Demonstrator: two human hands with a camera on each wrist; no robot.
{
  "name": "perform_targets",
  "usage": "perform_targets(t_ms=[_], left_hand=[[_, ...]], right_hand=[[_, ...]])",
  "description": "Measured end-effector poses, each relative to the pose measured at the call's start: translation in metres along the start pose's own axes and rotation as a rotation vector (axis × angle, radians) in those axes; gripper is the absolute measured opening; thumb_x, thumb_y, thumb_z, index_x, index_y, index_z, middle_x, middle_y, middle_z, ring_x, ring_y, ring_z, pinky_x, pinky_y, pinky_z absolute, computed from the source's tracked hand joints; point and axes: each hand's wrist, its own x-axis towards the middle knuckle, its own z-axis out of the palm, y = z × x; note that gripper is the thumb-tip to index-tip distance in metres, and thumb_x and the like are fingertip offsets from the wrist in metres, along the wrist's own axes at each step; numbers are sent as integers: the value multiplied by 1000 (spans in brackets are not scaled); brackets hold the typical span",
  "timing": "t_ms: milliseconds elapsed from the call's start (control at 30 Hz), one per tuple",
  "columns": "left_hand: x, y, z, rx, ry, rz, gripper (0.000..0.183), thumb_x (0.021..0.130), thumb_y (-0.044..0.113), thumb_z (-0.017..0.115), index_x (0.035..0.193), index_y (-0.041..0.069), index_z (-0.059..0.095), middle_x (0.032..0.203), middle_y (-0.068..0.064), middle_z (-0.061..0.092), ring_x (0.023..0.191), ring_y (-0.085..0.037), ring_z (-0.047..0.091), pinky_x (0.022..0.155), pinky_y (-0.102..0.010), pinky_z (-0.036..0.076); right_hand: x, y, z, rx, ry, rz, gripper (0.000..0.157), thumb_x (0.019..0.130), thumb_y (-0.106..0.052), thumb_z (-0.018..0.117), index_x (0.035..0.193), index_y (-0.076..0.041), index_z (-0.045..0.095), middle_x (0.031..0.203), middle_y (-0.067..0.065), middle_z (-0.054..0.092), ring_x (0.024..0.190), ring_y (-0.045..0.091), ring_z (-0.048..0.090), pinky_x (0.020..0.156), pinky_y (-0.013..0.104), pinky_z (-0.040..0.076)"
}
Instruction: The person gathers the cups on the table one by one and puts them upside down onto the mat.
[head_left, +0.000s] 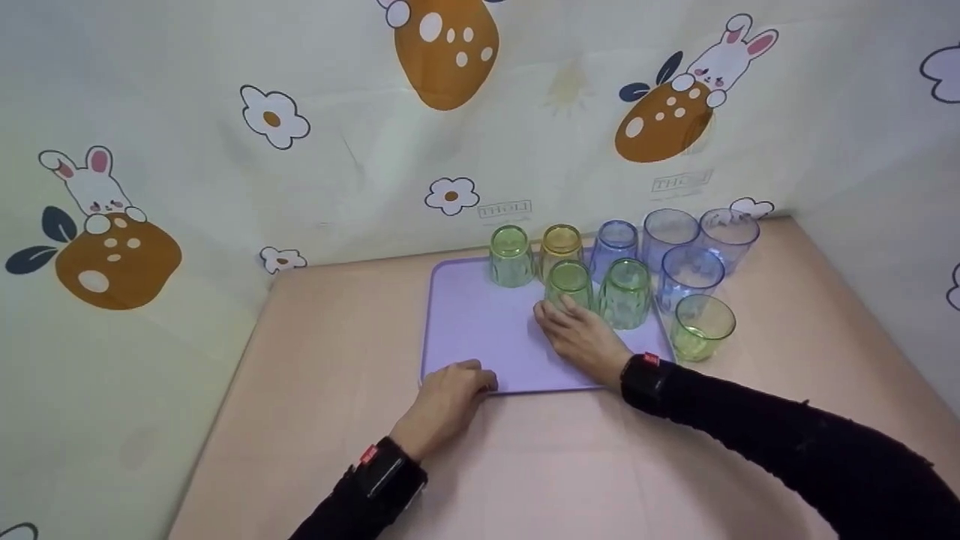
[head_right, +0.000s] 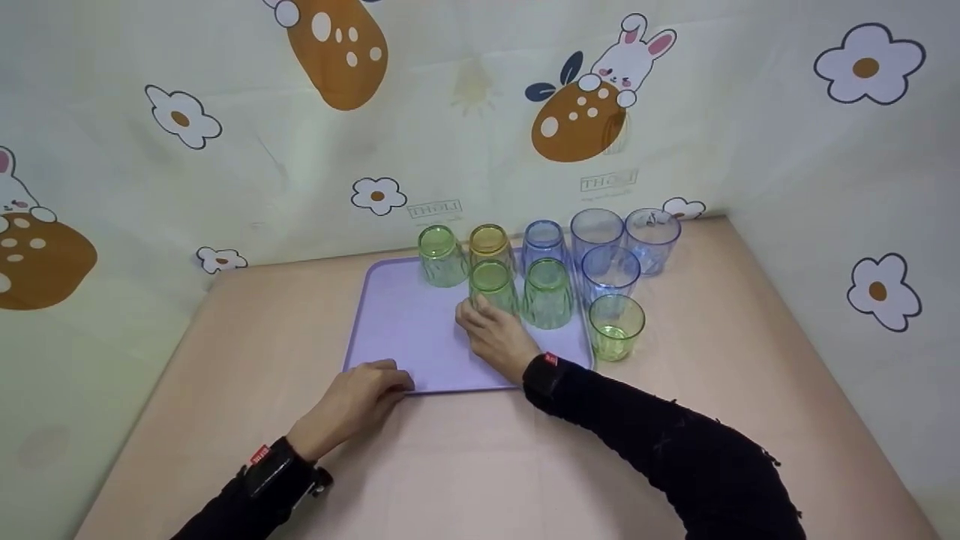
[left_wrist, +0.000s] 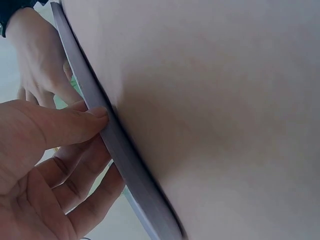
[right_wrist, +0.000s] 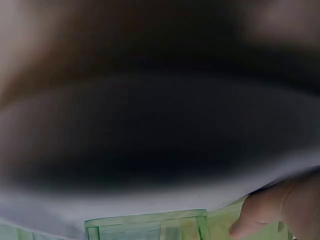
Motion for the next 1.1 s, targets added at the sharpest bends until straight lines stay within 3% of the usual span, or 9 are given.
perform_targets(t_ms=[200,467,700,933,1100], left_hand=[[-2,0,1,-2,7,11,10,88,4,76,85,14,75,76,3,60,72,-20,66,60,-36,52],[-1,0,1,-6,-3,-5,9,88,5,75,89,15,76,79,4,62,74,-19,67,62,-36,53],[-1,0,0,-3,-13,-18,9,89,7,75,88,15,77,78,4,61,73,-19,66,61,-36,52],[-1,0,0,-16,-14,-21,8,90,8,75,88,16,77,78,5,60,74,-17,65,63,-35,52],[-1,0,-1,-26,-25,-19,10,90,6,75,90,15,77,79,5,61,75,-17,65,64,-34,52]], right_hand=[[2,-3,-4,57,15,16,38,94,-12,63,131,-5,67,145,12,49,132,27,43,111,47,29],[-1,-2,-12,151,28,-3,44,93,-10,63,136,-5,63,147,12,48,133,29,44,113,52,26],[-8,3,-17,309,91,-45,51,91,-5,64,142,-4,57,149,15,46,133,32,43,112,55,27],[-10,14,-20,522,251,14,48,87,-6,68,134,-5,61,142,14,51,128,33,46,107,53,30],[-13,25,-22,613,388,73,40,87,-12,65,127,-6,64,135,13,56,122,33,50,102,53,33]])
